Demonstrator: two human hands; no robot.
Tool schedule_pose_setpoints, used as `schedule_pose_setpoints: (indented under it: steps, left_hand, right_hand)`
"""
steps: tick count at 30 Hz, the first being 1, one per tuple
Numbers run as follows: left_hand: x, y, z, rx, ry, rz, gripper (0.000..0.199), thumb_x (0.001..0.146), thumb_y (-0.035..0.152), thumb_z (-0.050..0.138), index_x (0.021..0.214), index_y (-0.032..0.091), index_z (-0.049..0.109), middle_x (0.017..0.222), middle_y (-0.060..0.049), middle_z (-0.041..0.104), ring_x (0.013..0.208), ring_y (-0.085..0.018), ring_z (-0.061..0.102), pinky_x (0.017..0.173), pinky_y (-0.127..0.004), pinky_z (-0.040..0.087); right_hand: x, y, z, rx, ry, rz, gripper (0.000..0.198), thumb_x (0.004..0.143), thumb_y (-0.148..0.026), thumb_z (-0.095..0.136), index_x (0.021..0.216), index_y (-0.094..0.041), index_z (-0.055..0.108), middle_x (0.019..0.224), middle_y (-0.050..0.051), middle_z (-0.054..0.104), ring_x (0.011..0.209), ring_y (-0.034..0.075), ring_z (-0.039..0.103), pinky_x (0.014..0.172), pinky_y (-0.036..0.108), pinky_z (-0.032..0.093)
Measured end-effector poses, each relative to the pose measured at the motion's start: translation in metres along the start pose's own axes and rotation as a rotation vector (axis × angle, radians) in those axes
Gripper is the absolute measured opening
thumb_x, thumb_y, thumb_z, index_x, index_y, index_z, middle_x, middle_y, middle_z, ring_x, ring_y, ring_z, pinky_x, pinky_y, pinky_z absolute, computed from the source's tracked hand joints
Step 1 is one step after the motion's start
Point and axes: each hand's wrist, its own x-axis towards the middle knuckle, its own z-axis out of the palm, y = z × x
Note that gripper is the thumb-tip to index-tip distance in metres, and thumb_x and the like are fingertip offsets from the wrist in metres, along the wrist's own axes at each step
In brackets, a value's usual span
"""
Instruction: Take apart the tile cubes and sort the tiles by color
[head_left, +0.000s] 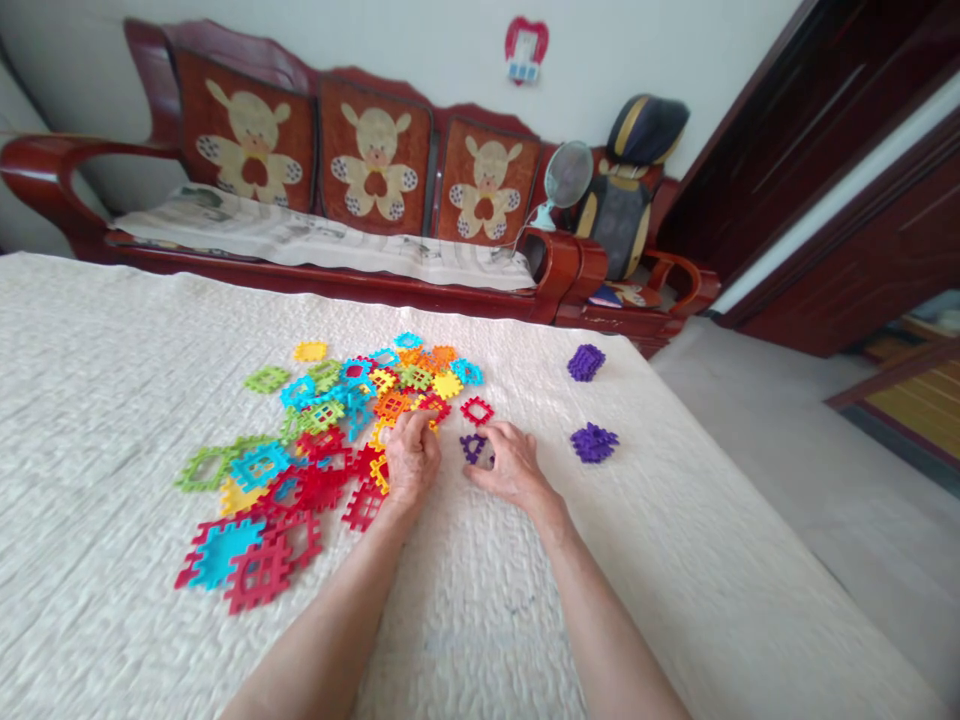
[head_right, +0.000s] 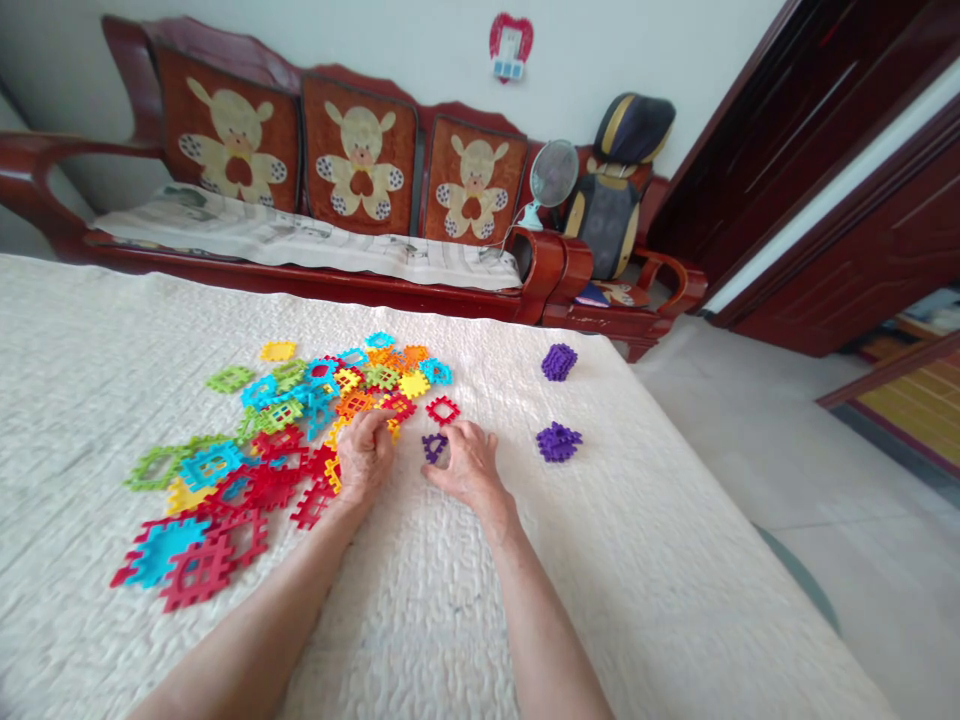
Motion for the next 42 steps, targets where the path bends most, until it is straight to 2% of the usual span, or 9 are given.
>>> schedule_pose_setpoints:
  steps: [3,6,11,13,15,18,21,37,42]
  left_hand:
    - [0.001,-0.003,-0.001,0.007,0.000,0.009,0.027,0.083,0.015,0.047,0.091,0.022,0.072,0.086,-0.004,0.069,0.078,-0.018,0.062,0.075,-0.032,0.043]
    - [0.001,-0.005,-0.001,0.002,0.006,0.026,0.025,0.082,0.017,0.049,0.091,0.022,0.072,0.084,-0.004,0.069,0.076,-0.018,0.061,0.073,-0.032,0.042]
    - [0.002,-0.006,-0.002,0.023,0.000,0.017,0.025,0.081,0.019,0.048,0.088,0.022,0.072,0.082,-0.003,0.068,0.074,-0.018,0.060,0.071,-0.031,0.042]
    - [0.002,-0.006,-0.002,0.027,-0.003,0.024,0.025,0.081,0.020,0.049,0.088,0.023,0.072,0.082,-0.003,0.068,0.074,-0.018,0.060,0.071,-0.032,0.043]
    - [0.003,-0.007,-0.002,0.022,-0.001,0.023,0.024,0.081,0.020,0.050,0.087,0.023,0.073,0.080,-0.003,0.068,0.073,-0.018,0.060,0.071,-0.032,0.043]
    - [0.003,-0.007,-0.003,0.036,0.005,0.021,0.024,0.080,0.020,0.050,0.085,0.022,0.074,0.079,-0.003,0.069,0.072,-0.018,0.060,0.070,-0.033,0.042]
    - [0.004,-0.007,-0.004,0.053,0.002,0.043,0.025,0.080,0.021,0.050,0.087,0.021,0.075,0.081,-0.004,0.070,0.073,-0.019,0.062,0.069,-0.034,0.042]
    - [0.004,-0.009,-0.005,0.009,-0.011,0.067,0.023,0.083,0.020,0.051,0.087,0.024,0.073,0.081,-0.004,0.067,0.073,-0.021,0.061,0.070,-0.035,0.042]
    - [0.002,-0.010,-0.003,-0.014,-0.017,0.038,0.021,0.081,0.020,0.054,0.087,0.025,0.073,0.081,-0.003,0.067,0.074,-0.020,0.061,0.073,-0.034,0.044]
  right_hand:
    - [-0.003,0.000,0.001,0.038,0.053,-0.037,0.054,0.070,-0.034,0.082,0.118,-0.021,0.062,0.121,0.010,0.063,0.120,0.028,0.056,0.106,0.051,0.034]
    - [-0.005,0.013,-0.012,0.089,0.209,-0.008,0.051,0.071,-0.036,0.080,0.117,-0.023,0.062,0.121,0.009,0.063,0.118,0.027,0.058,0.106,0.049,0.038]
    - [-0.018,0.063,-0.053,0.107,0.671,0.074,0.041,0.079,-0.039,0.069,0.115,-0.020,0.062,0.121,0.013,0.061,0.118,0.027,0.057,0.106,0.046,0.044]
    - [-0.028,0.087,-0.065,0.085,0.793,0.133,0.040,0.080,-0.041,0.067,0.113,-0.019,0.062,0.120,0.015,0.061,0.117,0.028,0.057,0.106,0.047,0.044]
    - [-0.038,0.109,-0.070,0.074,0.849,0.188,0.039,0.080,-0.042,0.066,0.112,-0.019,0.062,0.118,0.014,0.063,0.116,0.028,0.058,0.106,0.047,0.045]
    - [-0.049,0.130,-0.067,0.087,0.850,0.235,0.041,0.079,-0.042,0.066,0.112,-0.020,0.062,0.116,0.013,0.064,0.115,0.027,0.059,0.106,0.048,0.046]
    - [-0.054,0.137,-0.060,0.110,0.810,0.240,0.042,0.078,-0.041,0.066,0.114,-0.020,0.062,0.117,0.012,0.064,0.114,0.027,0.060,0.105,0.048,0.047]
    - [-0.047,0.139,-0.046,0.088,0.772,0.332,0.046,0.076,-0.047,0.068,0.112,-0.018,0.063,0.116,0.014,0.063,0.112,0.027,0.060,0.104,0.048,0.047]
    - [-0.047,0.136,-0.050,0.054,0.867,0.281,0.049,0.079,-0.048,0.066,0.117,-0.018,0.060,0.125,0.015,0.058,0.121,0.029,0.056,0.108,0.050,0.044]
